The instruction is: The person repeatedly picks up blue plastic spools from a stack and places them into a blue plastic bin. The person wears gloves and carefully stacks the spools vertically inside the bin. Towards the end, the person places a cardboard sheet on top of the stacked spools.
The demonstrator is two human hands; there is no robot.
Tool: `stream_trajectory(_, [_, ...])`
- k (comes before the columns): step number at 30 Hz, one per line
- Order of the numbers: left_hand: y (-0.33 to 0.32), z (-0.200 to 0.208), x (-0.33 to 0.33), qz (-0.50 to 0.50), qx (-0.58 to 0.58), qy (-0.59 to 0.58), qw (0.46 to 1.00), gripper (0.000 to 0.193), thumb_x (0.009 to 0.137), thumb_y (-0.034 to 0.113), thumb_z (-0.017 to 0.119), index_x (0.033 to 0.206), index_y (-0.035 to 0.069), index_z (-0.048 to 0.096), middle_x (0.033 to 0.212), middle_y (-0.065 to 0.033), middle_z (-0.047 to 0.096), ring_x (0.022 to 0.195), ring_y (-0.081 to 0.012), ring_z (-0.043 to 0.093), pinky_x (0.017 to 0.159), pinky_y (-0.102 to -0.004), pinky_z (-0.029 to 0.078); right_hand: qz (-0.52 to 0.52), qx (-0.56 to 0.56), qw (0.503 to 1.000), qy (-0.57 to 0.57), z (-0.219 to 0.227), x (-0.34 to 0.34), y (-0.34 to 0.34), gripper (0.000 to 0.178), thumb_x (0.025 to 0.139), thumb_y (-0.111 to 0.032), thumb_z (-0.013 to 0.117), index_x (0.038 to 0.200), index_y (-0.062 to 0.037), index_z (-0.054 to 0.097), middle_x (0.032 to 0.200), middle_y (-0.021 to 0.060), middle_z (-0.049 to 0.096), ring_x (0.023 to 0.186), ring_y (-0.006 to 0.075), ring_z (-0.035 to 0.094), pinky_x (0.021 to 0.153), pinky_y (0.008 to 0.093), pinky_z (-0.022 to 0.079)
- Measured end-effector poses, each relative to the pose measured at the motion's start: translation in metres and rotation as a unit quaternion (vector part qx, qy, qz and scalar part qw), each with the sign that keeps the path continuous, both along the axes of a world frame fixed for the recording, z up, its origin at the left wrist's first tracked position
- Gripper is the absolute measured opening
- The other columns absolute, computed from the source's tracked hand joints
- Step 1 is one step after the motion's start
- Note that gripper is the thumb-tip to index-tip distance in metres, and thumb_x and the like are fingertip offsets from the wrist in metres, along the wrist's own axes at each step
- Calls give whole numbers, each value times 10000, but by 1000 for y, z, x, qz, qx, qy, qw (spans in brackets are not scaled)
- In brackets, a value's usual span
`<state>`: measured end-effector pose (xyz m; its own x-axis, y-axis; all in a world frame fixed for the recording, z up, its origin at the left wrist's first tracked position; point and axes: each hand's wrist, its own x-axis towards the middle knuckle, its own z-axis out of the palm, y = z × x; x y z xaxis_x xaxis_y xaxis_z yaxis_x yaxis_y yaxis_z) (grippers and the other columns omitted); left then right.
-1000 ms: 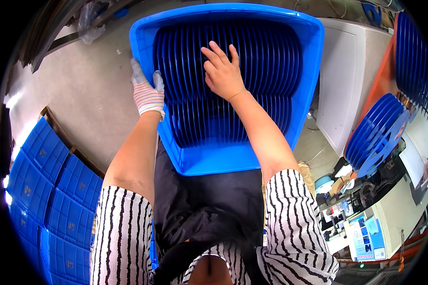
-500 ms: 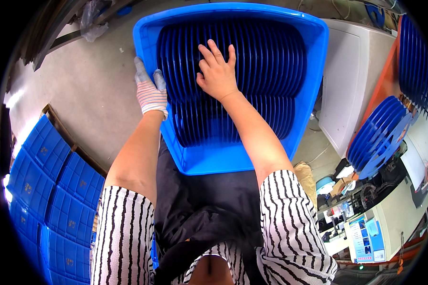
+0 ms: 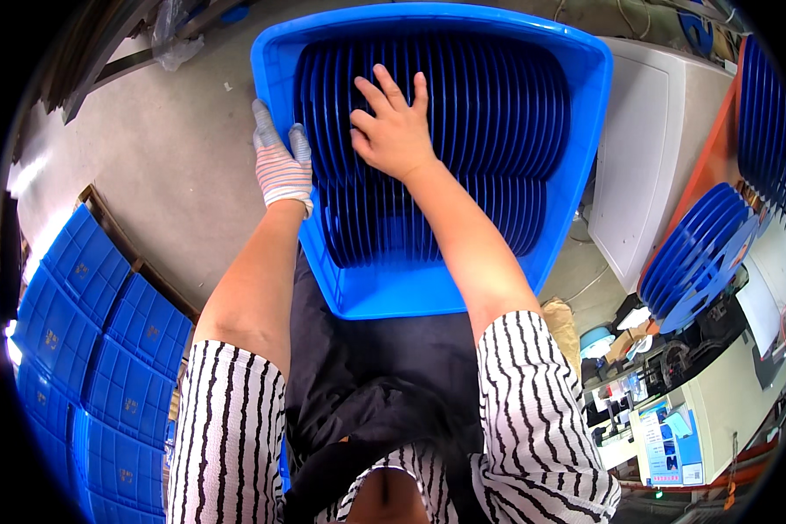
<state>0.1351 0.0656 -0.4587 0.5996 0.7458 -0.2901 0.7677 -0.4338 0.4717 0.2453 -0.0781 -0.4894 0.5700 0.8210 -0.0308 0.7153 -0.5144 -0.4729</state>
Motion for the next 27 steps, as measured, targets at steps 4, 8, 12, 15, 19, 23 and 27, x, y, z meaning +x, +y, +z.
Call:
stream_trajectory(4, [1,3,1,2,-6,9,1000,677,938,253,532,1519,129,207,1339,-287,470,1163,-471,516,965,-488,454,4,-47,999,-3,-3,-6,14,210,760,-238,722,916,-144,617,1450,64,442,1440,280,265,1117,668,94])
stream_trajectory(8, [1,-1,1,-13,11,-19,1000,675,938,254,530,1515,111,212,1329,-288,477,1157,-471,517,960,-489,454,41,-13,999,-17,-12,-9,13,272,752,-182,726,996,-173,607,1485,49,401,1439,267,272,1126,648,121])
stream_trajectory(12, [2,0,-1,-4,1,-6,1000,657,942,252,517,1511,103,225,1326,-291,481,1155,-470,517,956,-489,453,68,-10,998,4,-10,-9,12,195,756,-169,714,933,-197,636,1451,40,451,1434,282,280,1126,649,116])
stream_trajectory(15, [1,0,0,0,-4,-8,1000,643,945,241,507,1508,98,232,1328,-291,483,1151,-472,522,957,-486,453,26,-6,999,26,-3,-9,16,153,754,-232,719,877,-176,647,1414,48,489,1431,294,281,1122,660,94])
stream_trajectory(19, [2,-4,-2,25,-20,-32,999,628,949,214,488,1507,84,229,1356,-285,476,1164,-462,525,962,-470,454,-12,-5,999,41,1,-21,33,220,736,-245,727,900,-134,631,1424,63,467,1431,289,277,1118,668,75])
stream_trajectory(23, [2,-5,-2,34,-18,-51,998,614,952,195,470,1503,63,232,1379,-279,469,1182,-447,525,965,-457,456,9,-15,1000,1,-8,-27,37,240,726,-185,736,930,-142,617,1443,60,439,1431,276,278,1118,654,130])
stream_trajectory(27, [4,-4,-3,54,-59,-53,995,605,942,198,472,1492,68,255,1337,-298,480,1140,-462,538,956,-478,451,37,50,997,35,-12,-30,37,241,728,-113,725,935,-184,622,1426,50,461,1417,273,304,1118,630,179])
